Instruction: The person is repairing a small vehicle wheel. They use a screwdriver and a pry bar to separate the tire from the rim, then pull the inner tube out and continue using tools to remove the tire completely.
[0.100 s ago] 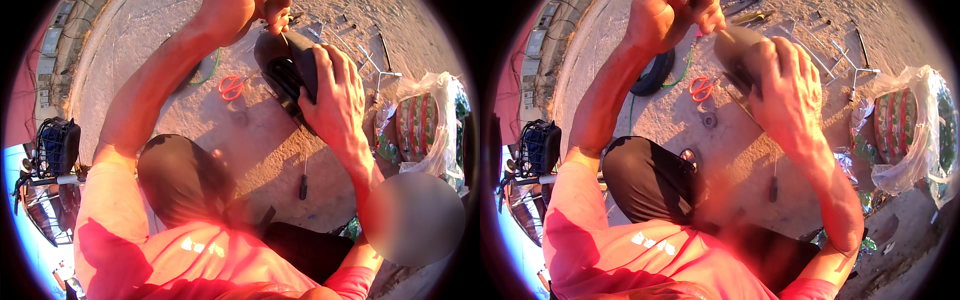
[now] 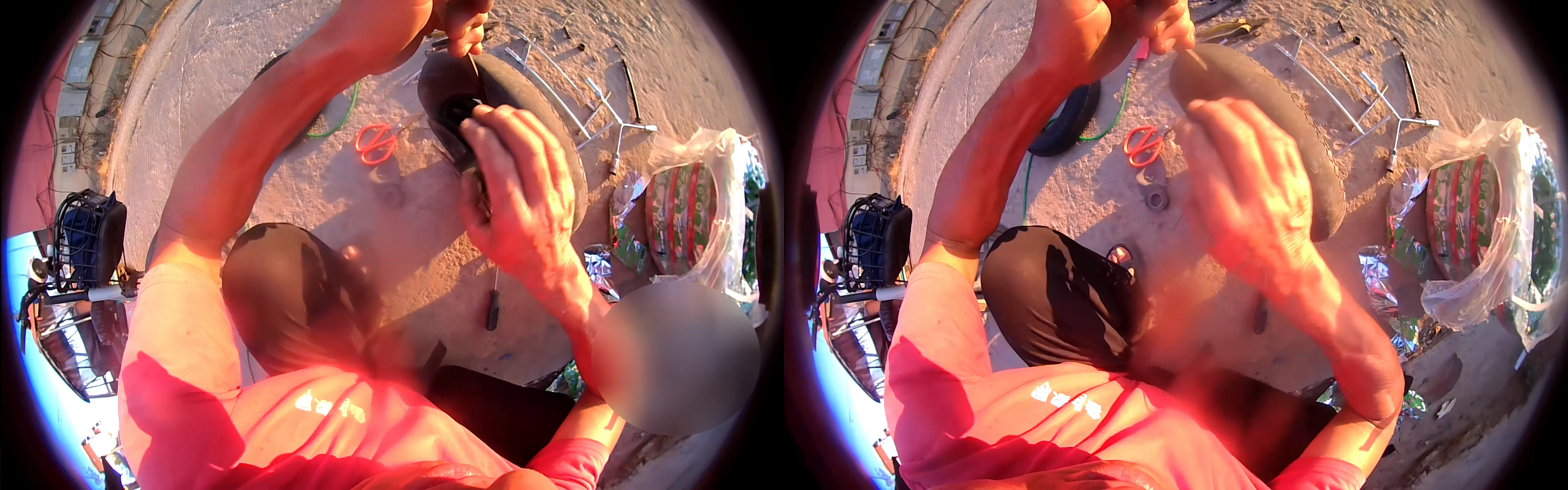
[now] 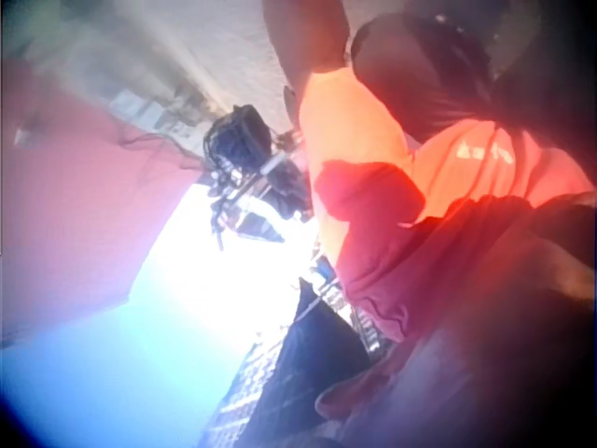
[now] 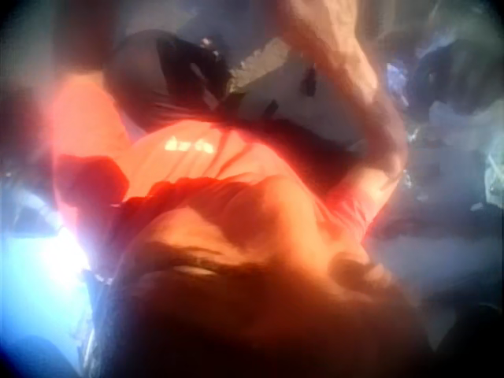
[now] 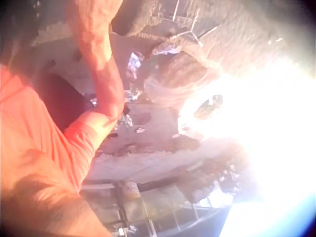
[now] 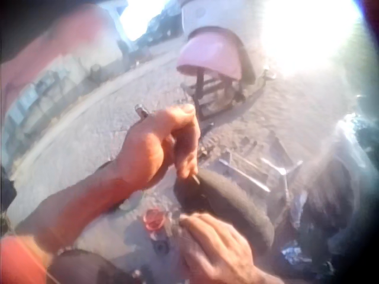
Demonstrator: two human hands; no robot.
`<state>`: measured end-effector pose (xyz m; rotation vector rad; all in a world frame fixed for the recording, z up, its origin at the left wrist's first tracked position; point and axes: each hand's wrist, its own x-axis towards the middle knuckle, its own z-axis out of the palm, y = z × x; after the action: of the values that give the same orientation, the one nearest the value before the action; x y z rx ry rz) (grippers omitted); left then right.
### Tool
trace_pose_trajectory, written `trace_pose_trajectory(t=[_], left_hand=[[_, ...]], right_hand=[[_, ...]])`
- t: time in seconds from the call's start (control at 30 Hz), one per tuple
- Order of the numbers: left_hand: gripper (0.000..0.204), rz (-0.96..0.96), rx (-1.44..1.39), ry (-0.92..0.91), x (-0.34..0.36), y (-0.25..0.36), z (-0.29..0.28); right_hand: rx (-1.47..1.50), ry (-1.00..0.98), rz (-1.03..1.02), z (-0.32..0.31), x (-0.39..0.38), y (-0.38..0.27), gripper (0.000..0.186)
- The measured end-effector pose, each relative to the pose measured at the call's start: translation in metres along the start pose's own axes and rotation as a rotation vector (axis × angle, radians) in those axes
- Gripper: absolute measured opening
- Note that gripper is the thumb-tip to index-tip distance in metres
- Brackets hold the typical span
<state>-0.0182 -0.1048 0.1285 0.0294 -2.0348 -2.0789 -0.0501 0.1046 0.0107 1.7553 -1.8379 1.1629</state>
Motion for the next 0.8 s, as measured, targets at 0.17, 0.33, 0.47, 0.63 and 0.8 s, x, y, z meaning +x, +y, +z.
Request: trace_pose_trajectory(t=[0.17,0.33,0.47,0.63,0.8], left_hand=[[0.049,-0.012,0.038,0.056,0.003,0.001,-0.009],[0.048,-0.079,0.074,0.104,0.033,-0.010,-0.002],[0.042,-0.220,0.217,0.226,0.054,0.024,0.005],[0.043,-0.275,0.154,0.109,0.085,-0.004,-0.016],[0.047,-0.372,0.120,0.140,0.093,-0.005,-0.010]], right_hand=[[-0.086,-0.351,0.273,0.065,0.017,-0.014,0.059],[-0.467,-0.431,0.225,0.111,-0.003,0.005,0.034],[-0.375,-0.253,0.242,0.113,0.012,-0.016,0.026],[-0.295,-0.154,0.206,0.098,-0.014,-0.006,0.028],[-0.228,-0.107,0.150,0.091,-0.031,-0.011,0.031]])
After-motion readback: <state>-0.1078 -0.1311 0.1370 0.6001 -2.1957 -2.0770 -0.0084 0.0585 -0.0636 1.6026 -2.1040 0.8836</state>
